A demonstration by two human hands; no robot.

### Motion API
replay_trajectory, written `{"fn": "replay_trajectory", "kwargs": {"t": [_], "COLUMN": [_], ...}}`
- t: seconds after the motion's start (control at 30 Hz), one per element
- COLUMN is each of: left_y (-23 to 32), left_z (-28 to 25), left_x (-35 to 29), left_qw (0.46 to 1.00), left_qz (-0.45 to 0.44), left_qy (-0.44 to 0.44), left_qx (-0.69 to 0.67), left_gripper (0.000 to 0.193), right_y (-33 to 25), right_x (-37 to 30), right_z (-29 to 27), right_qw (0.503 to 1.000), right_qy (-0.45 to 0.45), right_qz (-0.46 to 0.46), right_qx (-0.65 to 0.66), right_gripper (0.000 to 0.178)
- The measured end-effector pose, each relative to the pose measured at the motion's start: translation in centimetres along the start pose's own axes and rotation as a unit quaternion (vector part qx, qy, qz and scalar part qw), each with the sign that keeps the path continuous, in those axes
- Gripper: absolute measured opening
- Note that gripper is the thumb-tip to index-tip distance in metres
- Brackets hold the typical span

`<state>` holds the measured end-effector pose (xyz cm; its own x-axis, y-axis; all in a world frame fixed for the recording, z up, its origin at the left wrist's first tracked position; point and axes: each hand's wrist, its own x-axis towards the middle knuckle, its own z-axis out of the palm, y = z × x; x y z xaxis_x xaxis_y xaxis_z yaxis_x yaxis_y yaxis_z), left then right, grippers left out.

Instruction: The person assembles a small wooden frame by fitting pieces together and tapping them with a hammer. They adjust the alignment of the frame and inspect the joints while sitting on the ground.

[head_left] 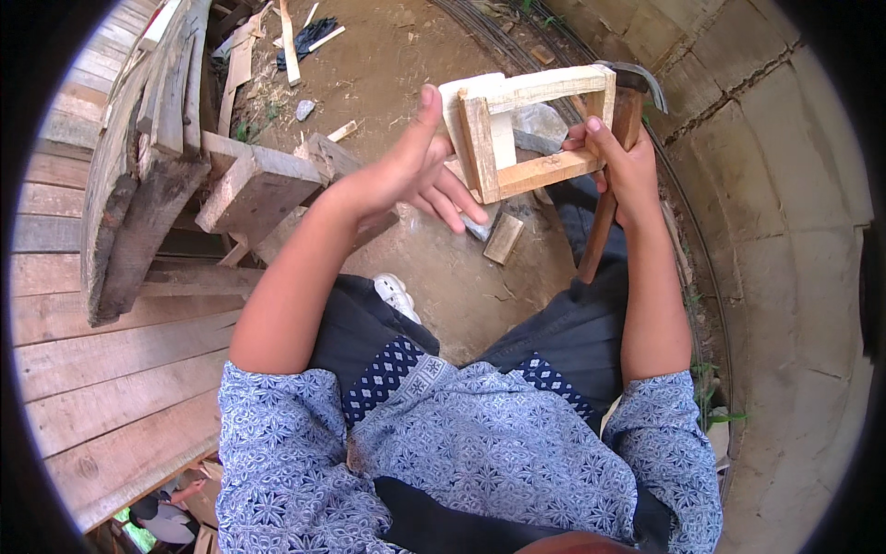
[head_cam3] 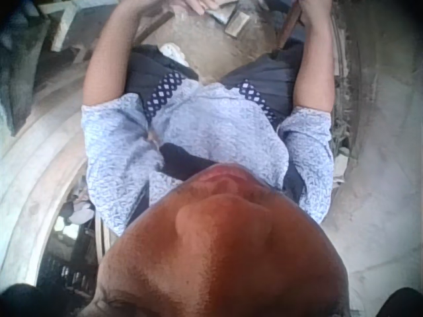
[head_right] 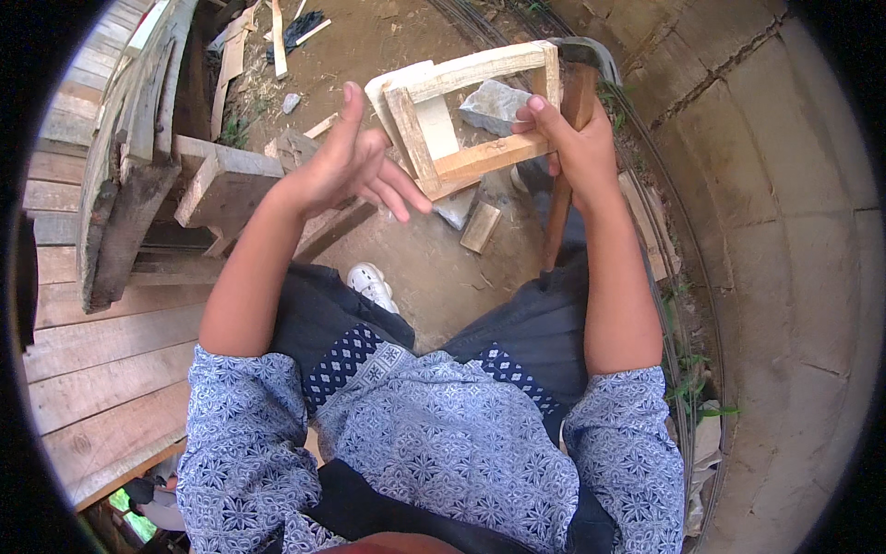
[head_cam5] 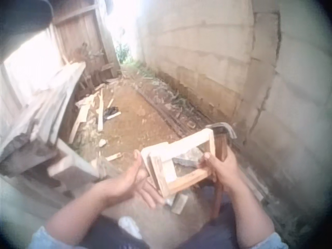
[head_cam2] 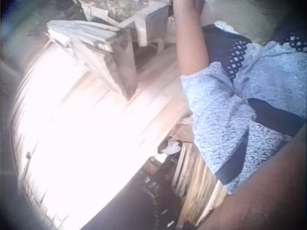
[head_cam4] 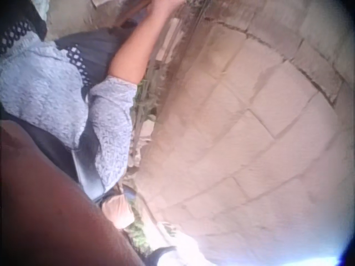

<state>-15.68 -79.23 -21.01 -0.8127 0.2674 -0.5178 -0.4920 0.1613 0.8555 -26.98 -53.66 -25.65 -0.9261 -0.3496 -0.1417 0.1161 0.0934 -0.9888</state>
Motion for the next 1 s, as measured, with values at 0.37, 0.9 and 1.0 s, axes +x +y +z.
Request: {"fn": "replay_trajectory", "kwargs": {"t": [0.37, 0.9, 1.0], "left_y": [-3.1, -3.4, -3.0], "left_z": [-1.0, -1.6, -1.2], "left_x": [3.0, 2.4, 2.3], "left_qw": [0.941, 0.908, 0.910], "left_qz": [0.205, 0.226, 0.221], "left_qy": [0.106, 0.074, 0.115], "left_qx": [-0.246, -0.345, -0.331], "left_gripper": [0.091, 0.080, 0.077], "right_y": [0.6, -0.3, -0.4], "right_x": [-1.1, -1.9, -2.0], "right_z": [2.8, 2.7, 2.4], "right_qw": [0.992, 0.992, 0.993], "right_qy": [-0.079, -0.116, -0.113], "right_qz": [0.088, 0.024, 0.014], "right_qx": [0.050, 0.034, 0.027], "right_gripper": [0.043, 0.044, 0.042]}}
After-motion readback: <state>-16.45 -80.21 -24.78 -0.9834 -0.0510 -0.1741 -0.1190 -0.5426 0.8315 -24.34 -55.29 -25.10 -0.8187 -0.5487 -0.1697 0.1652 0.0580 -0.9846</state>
